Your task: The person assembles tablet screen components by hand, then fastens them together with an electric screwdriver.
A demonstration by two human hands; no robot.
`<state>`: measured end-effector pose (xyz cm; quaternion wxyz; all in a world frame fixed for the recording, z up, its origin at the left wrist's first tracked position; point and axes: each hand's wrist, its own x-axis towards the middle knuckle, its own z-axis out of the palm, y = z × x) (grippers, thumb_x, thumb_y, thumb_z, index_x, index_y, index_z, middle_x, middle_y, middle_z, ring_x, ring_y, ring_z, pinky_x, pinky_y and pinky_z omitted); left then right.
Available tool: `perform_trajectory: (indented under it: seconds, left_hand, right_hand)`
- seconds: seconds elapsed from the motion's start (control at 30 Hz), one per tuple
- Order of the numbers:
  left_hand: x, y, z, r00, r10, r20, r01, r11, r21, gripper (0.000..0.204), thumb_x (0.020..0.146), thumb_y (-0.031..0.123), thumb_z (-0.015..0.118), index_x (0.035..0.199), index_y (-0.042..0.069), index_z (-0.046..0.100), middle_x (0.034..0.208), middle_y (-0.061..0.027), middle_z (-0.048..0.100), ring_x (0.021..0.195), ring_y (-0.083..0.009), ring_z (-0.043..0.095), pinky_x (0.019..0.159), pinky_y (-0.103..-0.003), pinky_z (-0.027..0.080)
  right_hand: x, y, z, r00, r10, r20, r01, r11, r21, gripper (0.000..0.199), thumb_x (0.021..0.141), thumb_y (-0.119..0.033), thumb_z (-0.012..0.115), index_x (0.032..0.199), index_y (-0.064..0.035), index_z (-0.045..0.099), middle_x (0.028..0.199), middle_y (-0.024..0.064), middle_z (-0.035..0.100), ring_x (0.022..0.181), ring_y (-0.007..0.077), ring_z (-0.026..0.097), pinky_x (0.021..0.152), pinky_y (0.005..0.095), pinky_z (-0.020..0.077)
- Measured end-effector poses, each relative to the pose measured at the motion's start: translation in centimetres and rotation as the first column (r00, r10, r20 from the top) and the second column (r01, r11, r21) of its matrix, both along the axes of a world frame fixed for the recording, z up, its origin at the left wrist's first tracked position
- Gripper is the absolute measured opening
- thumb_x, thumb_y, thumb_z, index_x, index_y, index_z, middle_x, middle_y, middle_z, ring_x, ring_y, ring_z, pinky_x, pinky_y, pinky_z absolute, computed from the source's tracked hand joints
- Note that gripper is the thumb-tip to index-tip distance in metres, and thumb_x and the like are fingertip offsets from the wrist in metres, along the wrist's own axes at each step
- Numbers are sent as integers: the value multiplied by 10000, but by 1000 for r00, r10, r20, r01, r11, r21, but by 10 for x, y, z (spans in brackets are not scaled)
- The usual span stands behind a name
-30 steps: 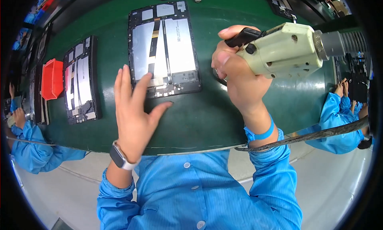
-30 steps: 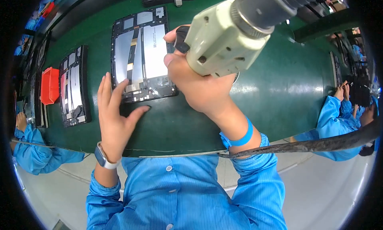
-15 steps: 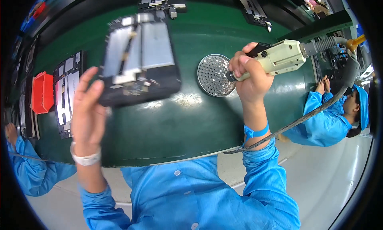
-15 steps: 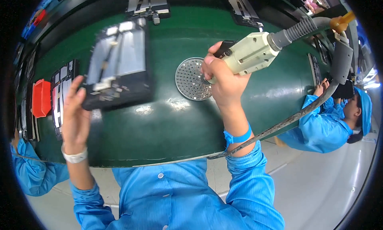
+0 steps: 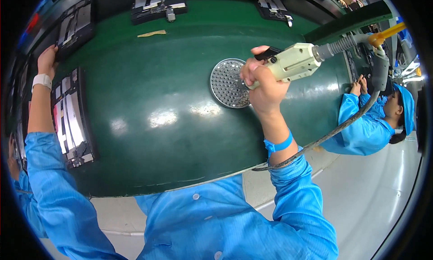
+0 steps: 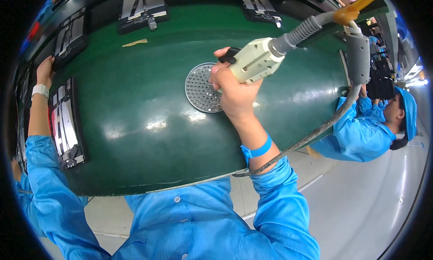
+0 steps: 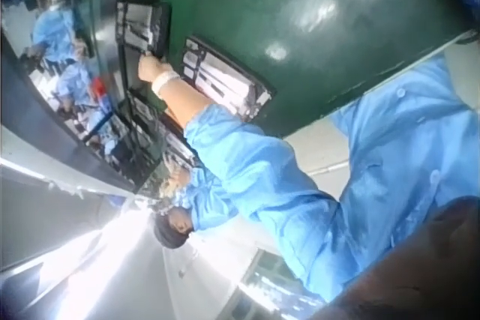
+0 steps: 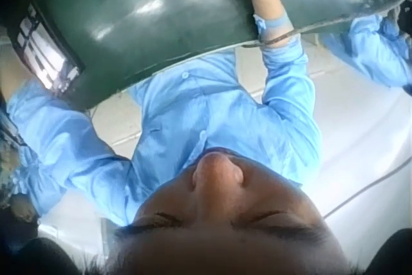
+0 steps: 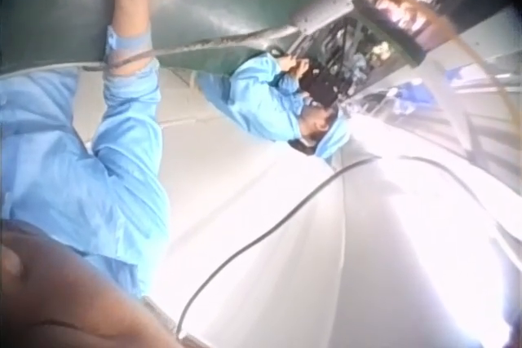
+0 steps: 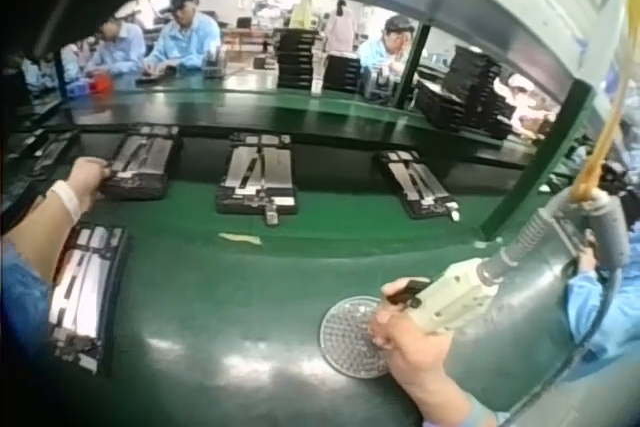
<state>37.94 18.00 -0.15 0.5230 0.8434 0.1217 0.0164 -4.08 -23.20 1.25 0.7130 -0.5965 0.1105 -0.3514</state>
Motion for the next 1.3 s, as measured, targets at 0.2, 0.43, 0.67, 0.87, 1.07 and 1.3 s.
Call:
perform_trajectory:
  seconds: [0.2,0.43,0.67,0.87,1.07,1.3]
  left_hand:
    - [29,-51,4,843,-482,236,382,848,368,415,861,274,683,1177,4,682,868,-39,689,762,-150,623,715,-293,497]
    - [-63,-220,22,836,-514,-194,543,719,434,854,788,567,773,1322,-48,518,996,-121,626,693,-161,577,651,-300,544]
    - [-49,-224,13,726,-585,-362,592,799,-105,358,805,347,830,748,68,613,639,44,521,559,-46,410,496,-213,359]
    - [-76,-234,24,832,-494,-252,269,757,-595,210,808,130,796,847,92,593,762,20,581,635,-66,492,486,-213,319]
    - [-159,-222,46,877,-457,-147,212,644,-735,152,859,173,733,915,87,621,800,-5,615,637,-78,494,495,-212,305]
    - [-288,-149,22,831,-546,-108,308,612,-728,214,952,165,640,1110,22,627,861,0,670,625,-48,571,481,-190,395]
  right_hand:
    - [4,0,7,1000,26,-12,-26,1000,13,247,784,26,524,1028,30,557,610,58,496,507,147,464,541,343,437]
    - [3,-3,6,1000,2,7,-2,1000,-3,235,788,21,541,1023,29,563,624,60,509,502,144,461,540,342,439]
    - [1,-3,6,999,14,-31,-15,999,-41,249,788,23,555,1036,37,566,664,61,529,519,139,484,542,335,460]
    - [2,-3,9,996,40,77,-48,994,95,257,763,51,643,1013,55,586,712,49,594,529,91,531,475,238,415]
    - [2,-4,10,999,37,-2,-37,999,-8,268,790,12,581,1055,49,574,670,66,555,524,132,499,541,325,468]
    - [-12,-10,18,990,47,134,-42,998,-41,314,825,-32,565,1127,52,565,605,46,496,516,127,450,560,325,433]
